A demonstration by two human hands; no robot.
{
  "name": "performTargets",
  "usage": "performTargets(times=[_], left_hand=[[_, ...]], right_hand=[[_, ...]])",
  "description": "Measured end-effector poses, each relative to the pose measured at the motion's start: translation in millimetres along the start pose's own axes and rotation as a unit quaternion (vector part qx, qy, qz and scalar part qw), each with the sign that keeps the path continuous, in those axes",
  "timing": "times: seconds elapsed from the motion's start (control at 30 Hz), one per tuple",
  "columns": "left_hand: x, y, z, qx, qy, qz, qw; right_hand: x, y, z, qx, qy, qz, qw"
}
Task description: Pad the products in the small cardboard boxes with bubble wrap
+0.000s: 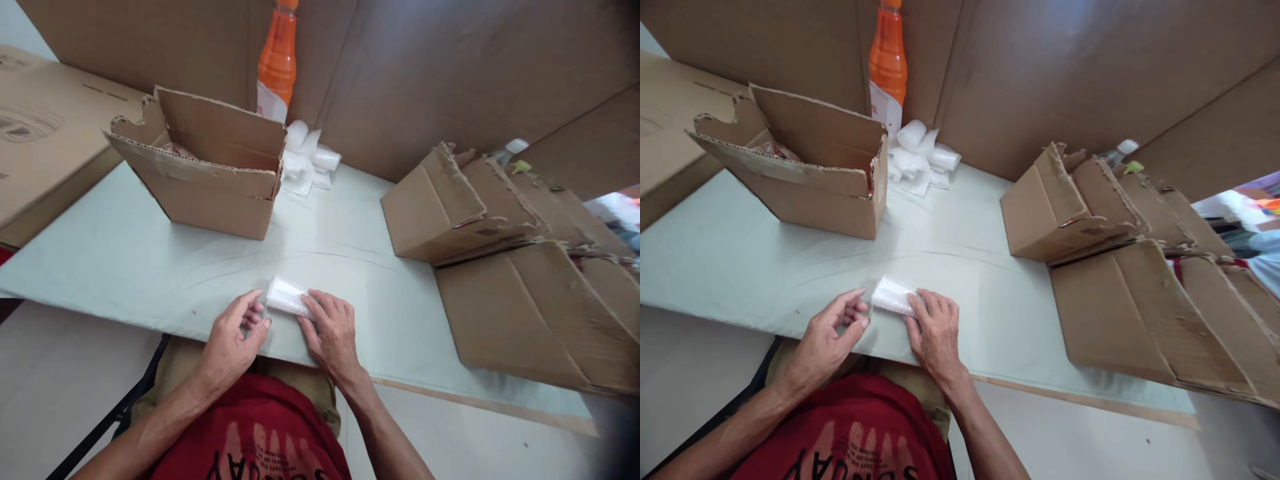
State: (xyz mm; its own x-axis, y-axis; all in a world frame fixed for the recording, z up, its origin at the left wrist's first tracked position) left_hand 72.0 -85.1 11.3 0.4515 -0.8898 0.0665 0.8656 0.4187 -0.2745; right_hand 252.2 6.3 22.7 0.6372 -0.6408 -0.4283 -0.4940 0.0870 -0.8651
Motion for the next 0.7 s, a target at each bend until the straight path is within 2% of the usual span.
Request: performTargets(times=[0.07,0.13,0.2,0.27,0.37,0.47,0.6,0.7], left_hand=[[7,10.4,-6,0.109,-0.075,-0.026,0.991],[9,23.6,-8,0.211,-0.128,-0.043,0.968],[9,34.6,-6,0.283,-0.152,-0.039,0.946],[6,39.8,-2,0.308,-0.157,-0.025,0.938],[2,34.9,3,0.266,-0.150,0.007,0.952],[1,23.0,8,0.180,-0.116,0.012,0.977],[3,17.0,18,0.068,-0.017,-0.039,0.997],[6,18.3,27,0.003,0.075,-0.063,0.995]], right_hand=[[-1,-3,-1,-0.017,0.007,0.018,1.000],[-1,-5,-6,-0.033,0.014,0.035,0.999],[1,-7,-14,-0.041,0.014,0.045,0.998],[5,-7,-24,-0.047,0.007,0.043,0.998],[13,-8,-32,-0.083,-0.006,0.035,0.996],[15,-16,-25,-0.147,0.036,0.042,0.988],[2,-22,-11,-0.271,0.116,-0.017,0.955],[-10,-21,-12,-0.341,0.153,-0.047,0.926]])
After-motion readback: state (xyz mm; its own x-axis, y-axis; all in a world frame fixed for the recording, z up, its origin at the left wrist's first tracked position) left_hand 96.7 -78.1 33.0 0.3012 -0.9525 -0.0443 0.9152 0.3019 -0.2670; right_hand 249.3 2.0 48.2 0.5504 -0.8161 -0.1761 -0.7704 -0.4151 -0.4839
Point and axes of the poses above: each hand's wrist, its own x-axis away from the middle knuckle, its own y-axis out of the palm, z = x × y, the point moved 4 cm from there along -x, towards the middle knuckle, and after that the axes turned 3 degrees about z, right-handed, at the moved point
